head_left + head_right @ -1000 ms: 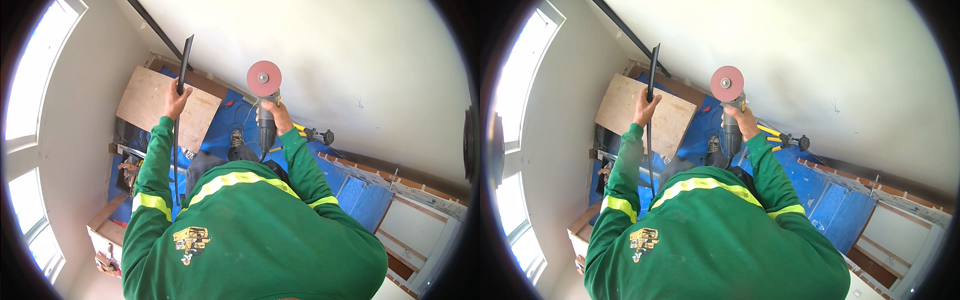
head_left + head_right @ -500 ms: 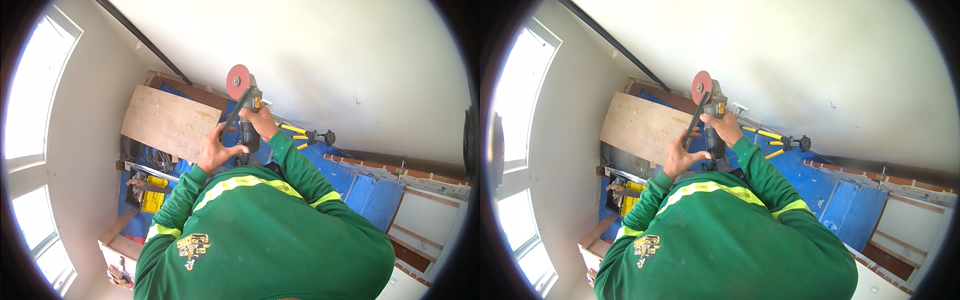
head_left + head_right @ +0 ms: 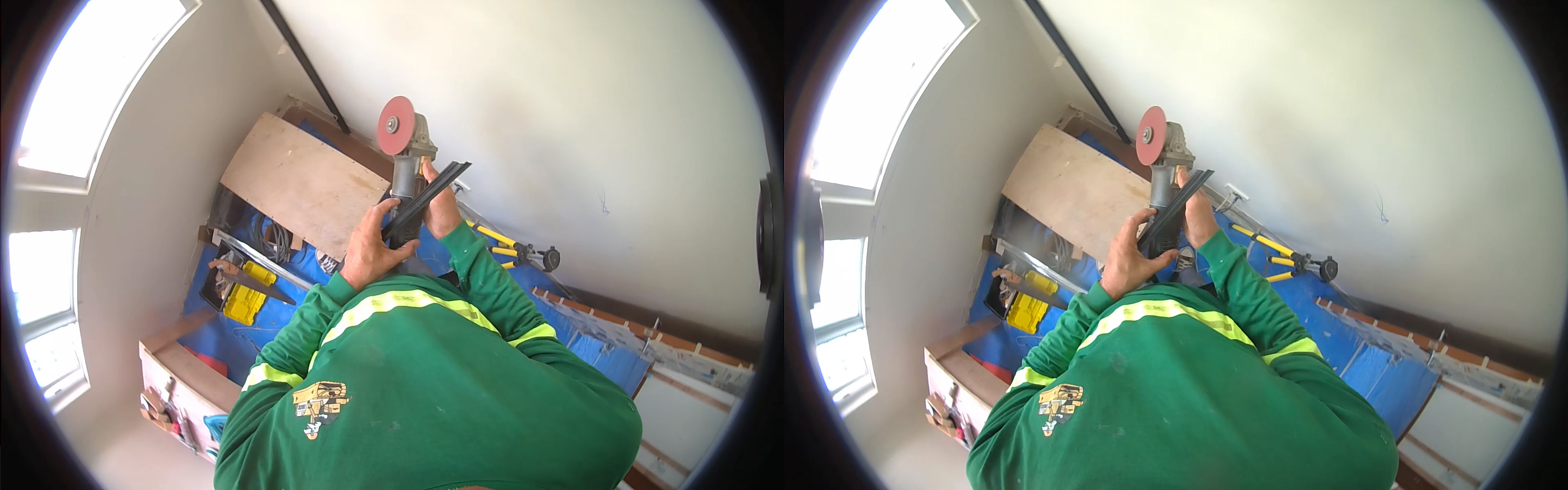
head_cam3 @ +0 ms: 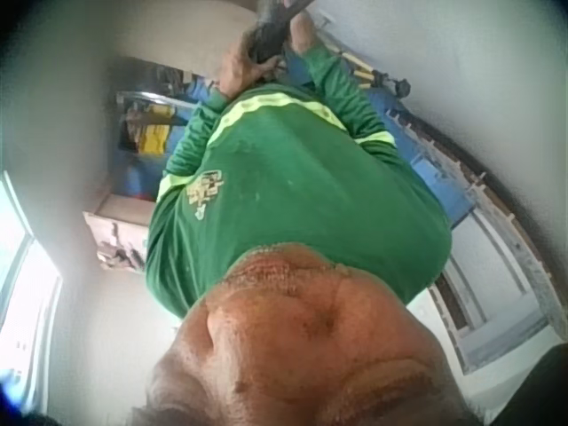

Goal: The person measures and marks a long metal rod with a pencil and ruler, then uses an angle grinder to cut the rod into shorter pieces. The person inspects the cut ends and holds the pieces for visual verification.

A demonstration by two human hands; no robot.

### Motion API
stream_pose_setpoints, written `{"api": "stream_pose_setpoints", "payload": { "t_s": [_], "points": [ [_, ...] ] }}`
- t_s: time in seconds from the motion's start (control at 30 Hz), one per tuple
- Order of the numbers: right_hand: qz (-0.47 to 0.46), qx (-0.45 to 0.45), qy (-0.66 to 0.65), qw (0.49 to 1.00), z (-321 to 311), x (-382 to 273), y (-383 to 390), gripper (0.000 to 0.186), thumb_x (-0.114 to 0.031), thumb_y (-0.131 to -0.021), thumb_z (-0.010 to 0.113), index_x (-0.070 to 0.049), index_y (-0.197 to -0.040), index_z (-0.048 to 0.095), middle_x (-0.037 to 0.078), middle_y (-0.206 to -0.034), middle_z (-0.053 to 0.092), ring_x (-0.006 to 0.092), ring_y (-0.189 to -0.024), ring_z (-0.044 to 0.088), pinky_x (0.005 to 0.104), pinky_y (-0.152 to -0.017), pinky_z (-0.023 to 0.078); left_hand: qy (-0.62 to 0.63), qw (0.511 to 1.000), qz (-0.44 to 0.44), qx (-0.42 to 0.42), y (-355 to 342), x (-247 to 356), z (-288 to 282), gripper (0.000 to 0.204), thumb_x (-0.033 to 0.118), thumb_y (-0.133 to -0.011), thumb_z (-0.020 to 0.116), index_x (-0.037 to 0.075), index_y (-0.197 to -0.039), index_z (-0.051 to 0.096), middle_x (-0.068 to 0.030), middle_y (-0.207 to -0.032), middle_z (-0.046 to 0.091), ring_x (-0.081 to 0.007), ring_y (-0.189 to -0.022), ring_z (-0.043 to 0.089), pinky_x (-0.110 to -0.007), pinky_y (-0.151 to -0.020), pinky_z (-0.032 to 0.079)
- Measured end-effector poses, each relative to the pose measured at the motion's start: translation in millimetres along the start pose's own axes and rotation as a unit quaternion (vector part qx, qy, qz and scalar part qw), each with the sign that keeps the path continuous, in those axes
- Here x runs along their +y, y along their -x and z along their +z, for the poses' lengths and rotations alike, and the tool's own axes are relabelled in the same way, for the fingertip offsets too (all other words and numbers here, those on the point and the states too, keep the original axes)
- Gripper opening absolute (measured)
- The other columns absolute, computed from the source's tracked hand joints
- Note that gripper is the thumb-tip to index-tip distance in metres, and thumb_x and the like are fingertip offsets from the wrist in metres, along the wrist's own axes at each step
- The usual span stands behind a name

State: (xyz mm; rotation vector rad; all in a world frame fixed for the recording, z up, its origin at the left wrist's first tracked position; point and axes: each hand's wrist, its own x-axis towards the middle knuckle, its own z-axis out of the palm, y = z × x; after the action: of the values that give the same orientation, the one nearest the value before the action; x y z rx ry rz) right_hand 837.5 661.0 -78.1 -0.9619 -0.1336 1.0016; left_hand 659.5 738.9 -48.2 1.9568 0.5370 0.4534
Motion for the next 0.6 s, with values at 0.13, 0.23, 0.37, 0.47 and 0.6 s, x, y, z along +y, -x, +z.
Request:
{"api": "stream_pose_setpoints", "payload": {
  "t_s": [0.13,0.23,0.37,0.47,0.6],
  "points": [
    [0.017,-0.005,0.101,0.995,-0.9,9.3,-9.7,0.060,-0.058,-0.112,0.061,-0.005,-0.139,0.063,0.010,-0.119,0.075,0.0216,-0.102,0.076,0.0388,-0.091,0.063,0.025,0.999,-0.038,0.004,8.1,2.0,-6.4,0.087,0.021,-0.078,0.098,0.009,-0.152,0.055,-0.0201,-0.135,0.066,-0.0394,-0.119,0.073,-0.048,-0.096,0.063],
    [0.010,-0.088,0.104,0.991,3.5,11.1,-13.0,0.061,-0.059,-0.112,0.061,-0.004,-0.139,0.062,0.011,-0.120,0.075,0.0214,-0.104,0.076,0.0381,-0.091,0.064,0.015,0.998,-0.054,0.018,12.9,1.3,-12.1,0.086,0.019,-0.078,0.097,0.013,-0.153,0.055,-0.0185,-0.135,0.064,-0.0403,-0.114,0.074,-0.048,-0.094,0.063],
    [0.044,-0.077,0.151,0.985,20.6,22.6,-22.6,0.056,-0.053,-0.101,0.082,-0.004,-0.123,0.066,0.010,-0.112,0.073,0.0188,-0.101,0.074,0.0341,-0.088,0.063,0.011,0.996,-0.089,0.019,14.4,-6.8,-16.8,0.087,0.018,-0.079,0.095,0.016,-0.155,0.054,-0.0175,-0.137,0.062,-0.0423,-0.109,0.074,-0.050,-0.091,0.063],
    [0.064,-0.033,0.223,0.972,28.4,46.1,-40.8,0.045,-0.025,-0.094,0.091,-0.006,-0.124,0.063,0.004,-0.099,0.068,0.0149,-0.084,0.071,0.0303,-0.075,0.059,0.000,0.993,-0.119,0.005,15.5,-15.3,-21.1,0.092,0.024,-0.080,0.098,0.014,-0.158,0.051,-0.0183,-0.140,0.059,-0.0425,-0.109,0.073,-0.051,-0.090,0.063],
    [0.211,-0.010,0.211,0.954,9.8,75.4,-66.2,0.040,-0.014,-0.091,0.086,-0.004,-0.123,0.064,0.007,-0.097,0.071,0.0175,-0.079,0.073,0.0346,-0.073,0.064,0.038,0.993,-0.090,0.073,27.8,-31.4,-48.2,0.081,0.031,-0.086,0.096,0.010,-0.153,0.057,-0.0169,-0.123,0.065,-0.0394,-0.105,0.073,-0.047,-0.087,0.061]
  ]
}}
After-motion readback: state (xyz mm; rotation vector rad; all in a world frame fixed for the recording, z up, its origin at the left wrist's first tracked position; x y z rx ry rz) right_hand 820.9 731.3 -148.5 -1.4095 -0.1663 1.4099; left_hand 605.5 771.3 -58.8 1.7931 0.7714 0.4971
